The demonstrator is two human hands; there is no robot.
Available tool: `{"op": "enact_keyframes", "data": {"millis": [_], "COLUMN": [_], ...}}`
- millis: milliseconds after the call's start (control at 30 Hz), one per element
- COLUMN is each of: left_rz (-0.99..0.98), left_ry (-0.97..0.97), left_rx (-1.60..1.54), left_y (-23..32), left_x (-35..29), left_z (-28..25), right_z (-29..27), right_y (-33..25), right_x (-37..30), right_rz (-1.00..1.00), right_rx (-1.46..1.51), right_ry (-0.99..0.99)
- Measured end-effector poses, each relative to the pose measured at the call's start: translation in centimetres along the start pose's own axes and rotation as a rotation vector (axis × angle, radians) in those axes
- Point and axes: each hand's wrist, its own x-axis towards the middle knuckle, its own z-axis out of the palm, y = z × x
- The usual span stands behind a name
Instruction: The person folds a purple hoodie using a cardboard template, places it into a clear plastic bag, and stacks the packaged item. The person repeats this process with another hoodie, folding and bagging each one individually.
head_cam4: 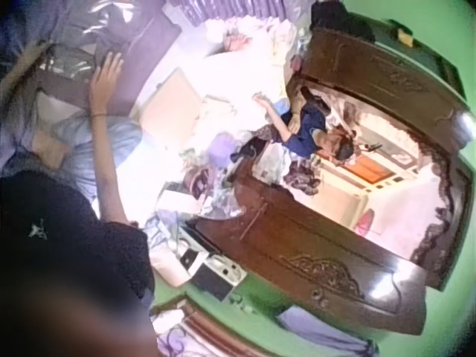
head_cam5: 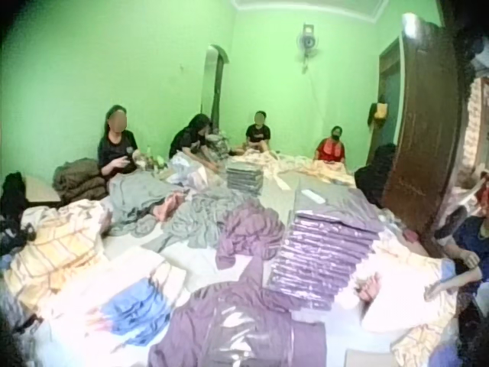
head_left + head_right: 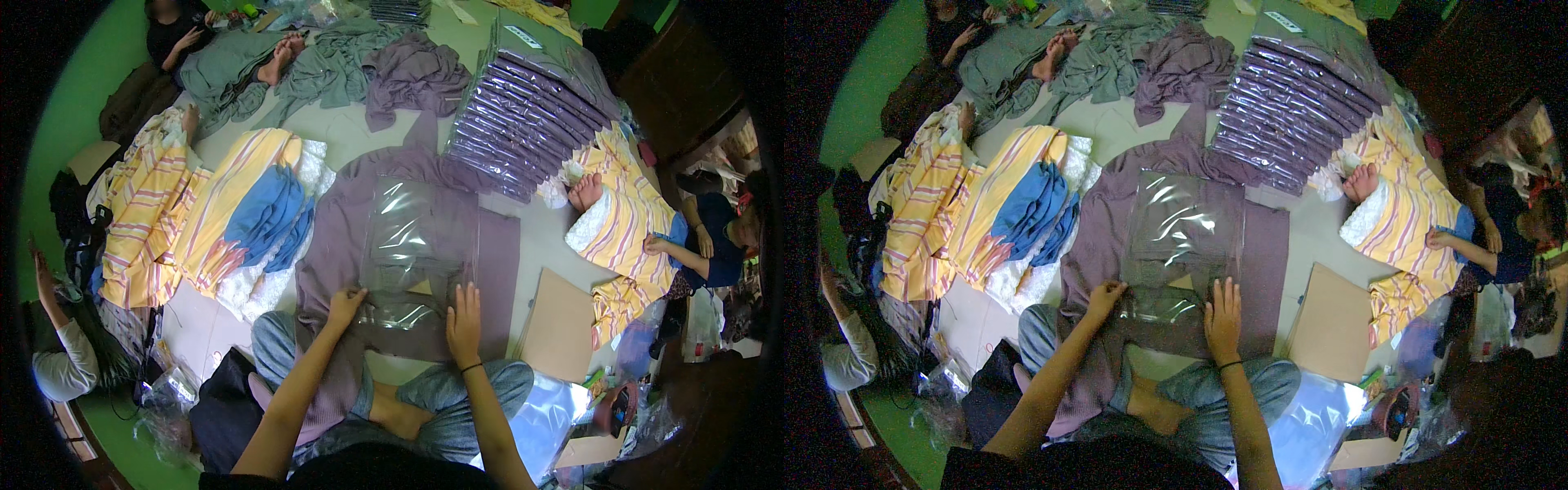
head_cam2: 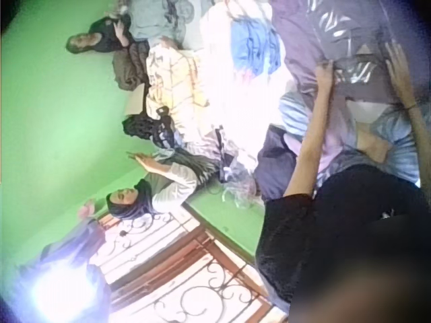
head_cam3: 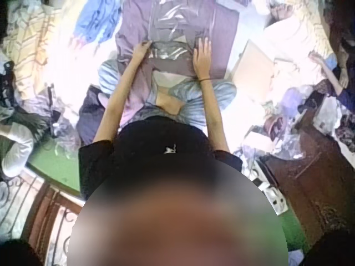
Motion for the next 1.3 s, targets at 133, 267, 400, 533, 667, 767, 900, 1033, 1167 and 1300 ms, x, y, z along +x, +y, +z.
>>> {"op": "enact_keyframes", "data": {"millis": [133,267,400,533,667,767,900,1033,1167,1300], "left_rz": [0.123,0.046,-0.079,-0.284,-0.321,-0.32,-0.369,-0.315,-0.321,-0.316], "left_ry": [-0.088,-0.13,-0.323,-0.371,-0.363,-0.373,-0.37,-0.359,-0.309,-0.242], "left_rx": [0.23,0.013,-0.1,-0.291,-0.374,-0.449,-0.556,-0.523,-0.518,-0.546], "left_y": [-1.7,-1.6,-1.7,-2.1,-2.3,-2.5,-2.8,-2.9,-3.4,-4.0], "left_x": [2.6,5.1,4.8,2.8,2.0,1.7,1.4,1.3,1.4,1.5], "left_z": [0.7,0.9,-0.4,-1.6,-2.2,-2.3,-2.4,-2.1,-1.5,-1.0], "right_z": [3.1,4.0,3.4,4.3,7.7,9.5,10.8,11.8,12.7,13.1], "right_y": [2.5,3.1,1.4,-2.6,-7.7,-9.9,-10.8,-11.0,-11.0,-11.0], "right_x": [1.0,1.9,1.9,1.0,1.1,1.6,1.7,1.4,1.5,1.6], "right_rz": [-0.009,0.01,0.038,-0.161,-0.274,-0.304,-0.327,-0.321,-0.319,-0.367], "right_rx": [-0.262,-0.287,-0.224,0.034,0.166,0.163,0.067,-0.081,-0.084,-0.099], "right_ry": [-0.317,-0.303,-0.132,-0.136,-0.134,-0.203,-0.222,-0.251,-0.244,-0.294]}}
